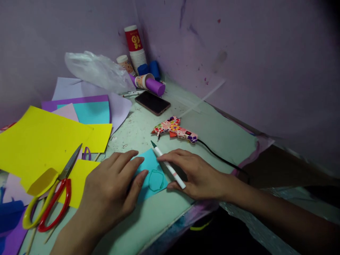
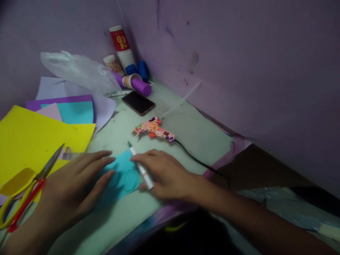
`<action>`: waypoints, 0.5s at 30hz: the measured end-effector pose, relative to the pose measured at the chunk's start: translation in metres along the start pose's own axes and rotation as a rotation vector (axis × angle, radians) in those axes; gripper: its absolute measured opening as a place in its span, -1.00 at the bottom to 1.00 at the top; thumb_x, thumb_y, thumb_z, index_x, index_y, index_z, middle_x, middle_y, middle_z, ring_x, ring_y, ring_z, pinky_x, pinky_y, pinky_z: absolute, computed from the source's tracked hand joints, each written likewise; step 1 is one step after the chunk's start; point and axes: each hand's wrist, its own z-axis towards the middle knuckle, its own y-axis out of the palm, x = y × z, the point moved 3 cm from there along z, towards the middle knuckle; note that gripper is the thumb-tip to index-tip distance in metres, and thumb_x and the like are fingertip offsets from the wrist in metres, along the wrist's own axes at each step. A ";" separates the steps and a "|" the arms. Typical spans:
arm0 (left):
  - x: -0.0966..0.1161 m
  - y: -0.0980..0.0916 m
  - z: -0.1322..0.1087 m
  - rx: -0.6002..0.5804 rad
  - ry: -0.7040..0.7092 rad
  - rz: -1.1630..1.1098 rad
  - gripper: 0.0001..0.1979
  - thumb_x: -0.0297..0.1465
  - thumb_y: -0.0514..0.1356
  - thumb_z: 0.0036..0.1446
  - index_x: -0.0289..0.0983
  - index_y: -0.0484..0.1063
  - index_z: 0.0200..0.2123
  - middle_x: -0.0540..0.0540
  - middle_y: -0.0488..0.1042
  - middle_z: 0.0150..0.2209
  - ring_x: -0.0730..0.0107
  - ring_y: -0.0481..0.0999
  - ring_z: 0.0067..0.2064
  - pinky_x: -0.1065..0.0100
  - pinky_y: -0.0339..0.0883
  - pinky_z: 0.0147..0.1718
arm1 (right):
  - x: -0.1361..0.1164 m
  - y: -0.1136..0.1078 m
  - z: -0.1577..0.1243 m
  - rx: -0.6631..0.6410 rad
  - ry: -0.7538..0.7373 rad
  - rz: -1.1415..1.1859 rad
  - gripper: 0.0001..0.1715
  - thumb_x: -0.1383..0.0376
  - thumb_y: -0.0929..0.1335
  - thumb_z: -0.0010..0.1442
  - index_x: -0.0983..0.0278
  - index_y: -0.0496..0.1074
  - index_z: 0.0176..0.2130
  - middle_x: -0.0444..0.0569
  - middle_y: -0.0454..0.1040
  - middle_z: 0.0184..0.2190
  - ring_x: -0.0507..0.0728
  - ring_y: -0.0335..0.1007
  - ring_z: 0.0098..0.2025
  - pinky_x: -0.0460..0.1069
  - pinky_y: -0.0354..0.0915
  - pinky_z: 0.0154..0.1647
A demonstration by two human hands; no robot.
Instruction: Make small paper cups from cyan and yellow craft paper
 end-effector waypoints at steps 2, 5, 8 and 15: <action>-0.001 0.004 0.000 -0.026 0.017 0.006 -0.79 -0.40 0.09 0.17 -0.35 0.37 -0.13 -0.25 0.49 -0.14 0.14 0.48 -0.19 0.13 0.41 -0.31 | 0.001 0.000 0.000 0.002 -0.017 -0.004 -0.32 0.28 0.47 0.04 0.33 0.25 0.11 0.15 0.42 -0.02 0.23 0.32 -0.01 0.13 0.27 0.03; -0.001 0.006 0.000 -0.022 0.033 0.010 -0.79 -0.41 0.09 0.17 -0.35 0.36 -0.13 -0.25 0.49 -0.14 0.13 0.47 -0.19 0.13 0.41 -0.30 | 0.001 0.001 -0.001 0.007 -0.036 -0.011 -0.34 0.27 0.45 0.06 0.36 0.25 0.11 0.16 0.42 -0.01 0.23 0.32 0.00 0.12 0.27 0.03; -0.001 0.007 0.001 -0.044 0.033 -0.005 -0.78 -0.38 0.07 0.19 -0.36 0.36 -0.13 -0.25 0.49 -0.15 0.11 0.47 -0.19 0.12 0.40 -0.32 | 0.002 0.001 -0.002 0.009 -0.041 -0.026 -0.36 0.28 0.43 0.07 0.36 0.26 0.12 0.16 0.42 -0.01 0.22 0.32 -0.01 0.11 0.28 0.02; -0.002 -0.001 -0.005 0.038 0.041 -0.057 -0.82 -0.46 0.09 0.17 -0.38 0.38 -0.16 -0.22 0.48 -0.20 0.21 0.48 -0.19 0.23 0.37 -0.27 | 0.000 0.001 -0.001 -0.038 -0.081 -0.069 -0.43 0.33 0.39 0.12 0.36 0.28 0.12 0.16 0.41 0.00 0.22 0.29 0.04 0.12 0.25 0.04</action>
